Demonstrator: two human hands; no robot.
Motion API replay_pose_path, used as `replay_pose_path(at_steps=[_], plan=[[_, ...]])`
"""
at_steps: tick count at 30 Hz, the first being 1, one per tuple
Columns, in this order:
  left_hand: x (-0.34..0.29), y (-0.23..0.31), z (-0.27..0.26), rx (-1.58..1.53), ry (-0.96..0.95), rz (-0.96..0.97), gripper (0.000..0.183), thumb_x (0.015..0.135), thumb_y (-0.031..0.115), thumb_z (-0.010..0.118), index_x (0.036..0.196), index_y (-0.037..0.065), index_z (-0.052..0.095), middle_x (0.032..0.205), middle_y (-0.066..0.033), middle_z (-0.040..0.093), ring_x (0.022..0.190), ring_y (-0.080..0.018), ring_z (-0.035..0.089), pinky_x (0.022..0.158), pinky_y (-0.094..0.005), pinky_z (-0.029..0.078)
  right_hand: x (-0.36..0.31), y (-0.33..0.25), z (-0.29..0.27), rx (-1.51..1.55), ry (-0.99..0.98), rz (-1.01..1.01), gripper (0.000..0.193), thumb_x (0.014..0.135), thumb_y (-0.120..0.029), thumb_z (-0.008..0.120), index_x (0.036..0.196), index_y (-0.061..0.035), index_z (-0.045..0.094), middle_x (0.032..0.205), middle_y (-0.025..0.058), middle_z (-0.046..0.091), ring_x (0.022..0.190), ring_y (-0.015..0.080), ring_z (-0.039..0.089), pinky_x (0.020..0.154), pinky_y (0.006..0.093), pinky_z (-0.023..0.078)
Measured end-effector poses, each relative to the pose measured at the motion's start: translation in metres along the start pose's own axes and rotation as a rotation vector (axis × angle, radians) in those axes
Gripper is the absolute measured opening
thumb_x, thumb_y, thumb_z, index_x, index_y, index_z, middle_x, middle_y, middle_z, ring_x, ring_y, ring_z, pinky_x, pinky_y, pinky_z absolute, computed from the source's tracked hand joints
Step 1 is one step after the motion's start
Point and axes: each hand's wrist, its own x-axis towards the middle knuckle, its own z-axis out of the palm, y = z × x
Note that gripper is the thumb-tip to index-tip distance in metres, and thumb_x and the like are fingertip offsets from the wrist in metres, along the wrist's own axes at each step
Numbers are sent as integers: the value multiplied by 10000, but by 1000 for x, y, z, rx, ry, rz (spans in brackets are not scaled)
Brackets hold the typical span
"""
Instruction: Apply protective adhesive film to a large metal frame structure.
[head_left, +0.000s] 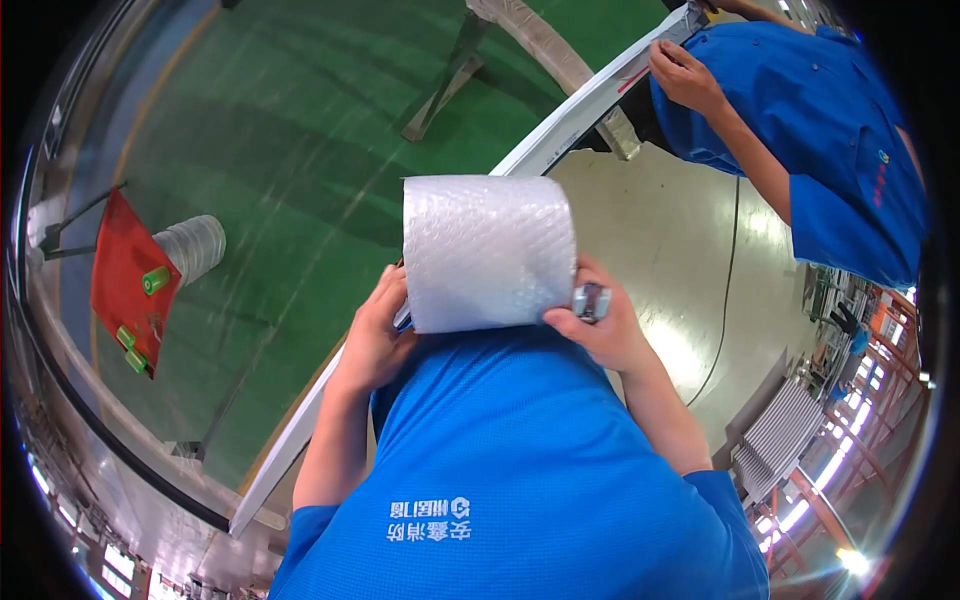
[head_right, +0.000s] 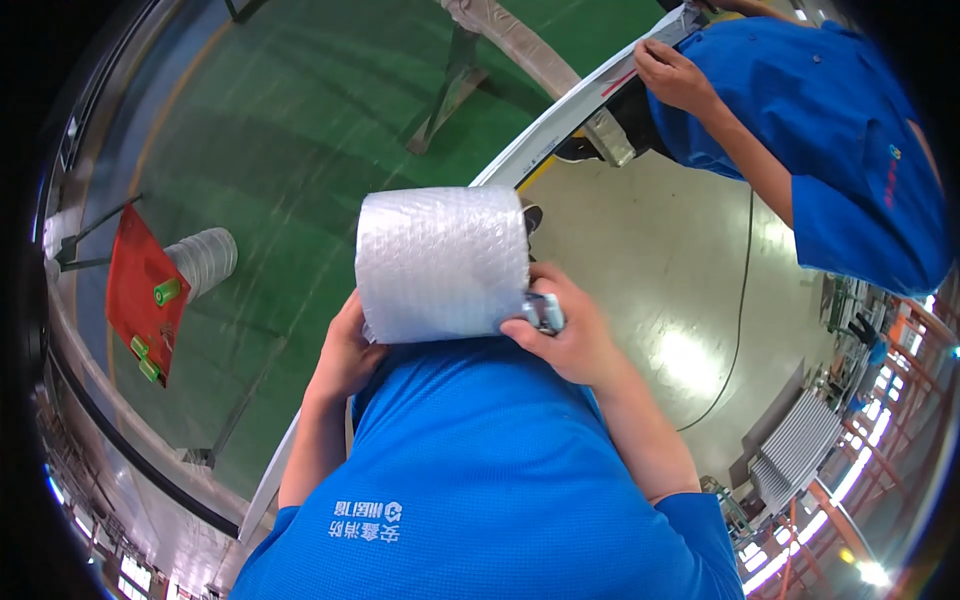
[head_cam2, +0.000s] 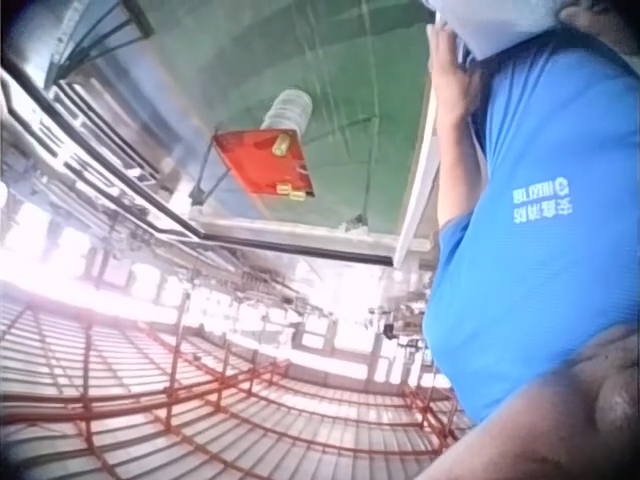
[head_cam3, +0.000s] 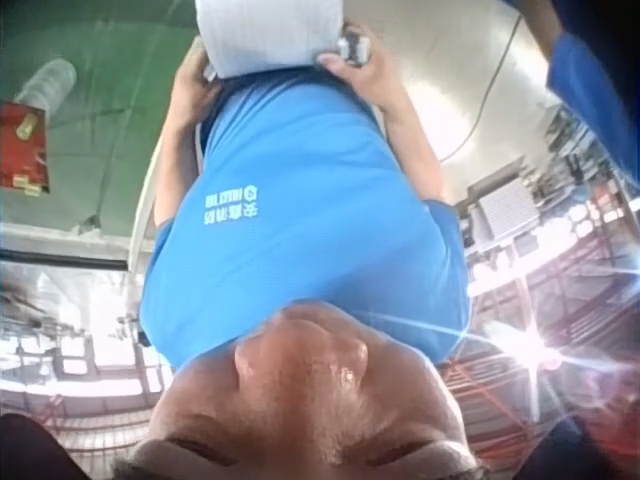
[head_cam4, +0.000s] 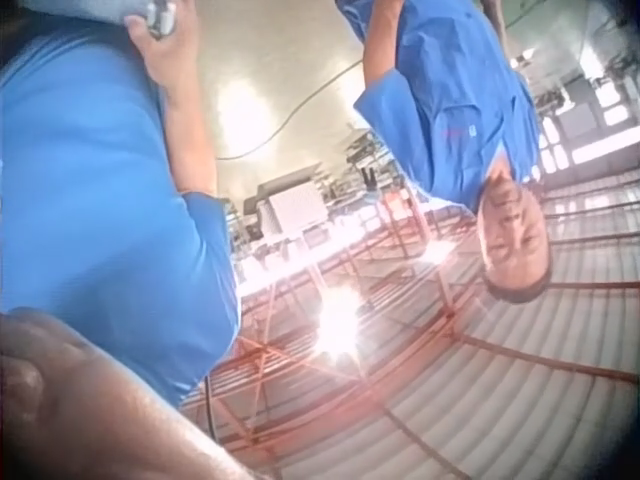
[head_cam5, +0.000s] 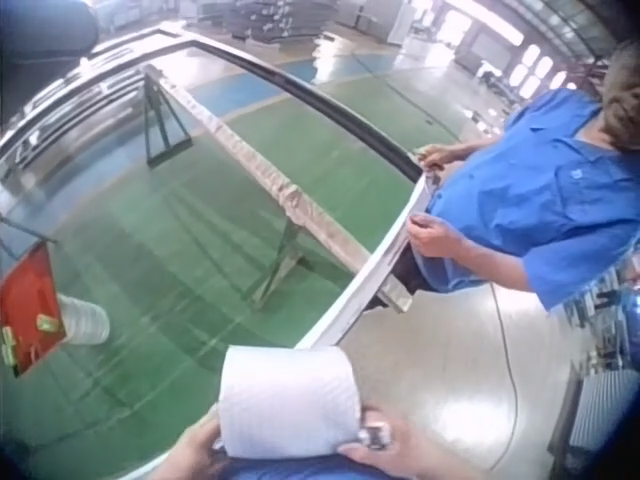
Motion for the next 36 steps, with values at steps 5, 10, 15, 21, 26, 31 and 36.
replay_pose_path(at_steps=[5,10,15,21,26,31,36], plan=[[4,22,-15,229,-113,-82,603,718,-28,677,1291,102,541,1428,-75,471,1325,-316,436,1122,-422,327,-6,11,3,-240,-89,-19,401,774,-191,773,1115,-20,648,1293,166,544,1155,304,554,970,368,432],[6,43,-27,140,-230,-61,596,781,144,717,1322,10,506,1375,-159,511,1290,-278,479,1095,-392,352,-12,13,3,-258,-100,-35,364,758,-111,755,1100,-34,657,1300,172,543,1150,327,566,960,385,451],[20,47,1,-421,-32,-241,509,920,300,631,1240,-81,525,1204,-143,589,1115,-187,544,979,-322,416,-13,11,5,-274,-130,-47,301,735,-68,756,1028,-58,691,1285,172,553,1130,329,580,939,384,466],[9,43,7,-389,-20,-110,556,857,270,714,1248,-61,498,1132,-107,603,1053,-166,550,956,-309,416,-23,9,12,-399,-71,-127,304,712,-51,757,1010,-65,703,1229,171,586,1113,332,591,917,392,480],[7,21,-11,-229,-148,-78,626,819,246,750,1316,-23,480,1204,-120,576,1146,-205,523,1013,-336,387,-16,13,4,-315,-157,-8,319,721,-54,747,1036,-65,694,1208,170,593,1087,339,597,910,397,483],[2,6,-15,-272,-250,-67,645,785,199,786,1326,2,497,1248,-102,568,1227,-205,488,1063,-347,355,-11,16,-7,-198,-148,16,219,758,-56,740,959,-38,653,1141,120,609,1012,233,600,866,339,464],[-3,7,-10,-278,-231,-83,646,772,187,791,1321,-1,507,1295,-116,548,1237,-218,484,1080,-353,335,-14,15,-5,261,-81,46,224,786,-59,739,734,-91,523,1016,87,585,895,157,540,788,306,423]])
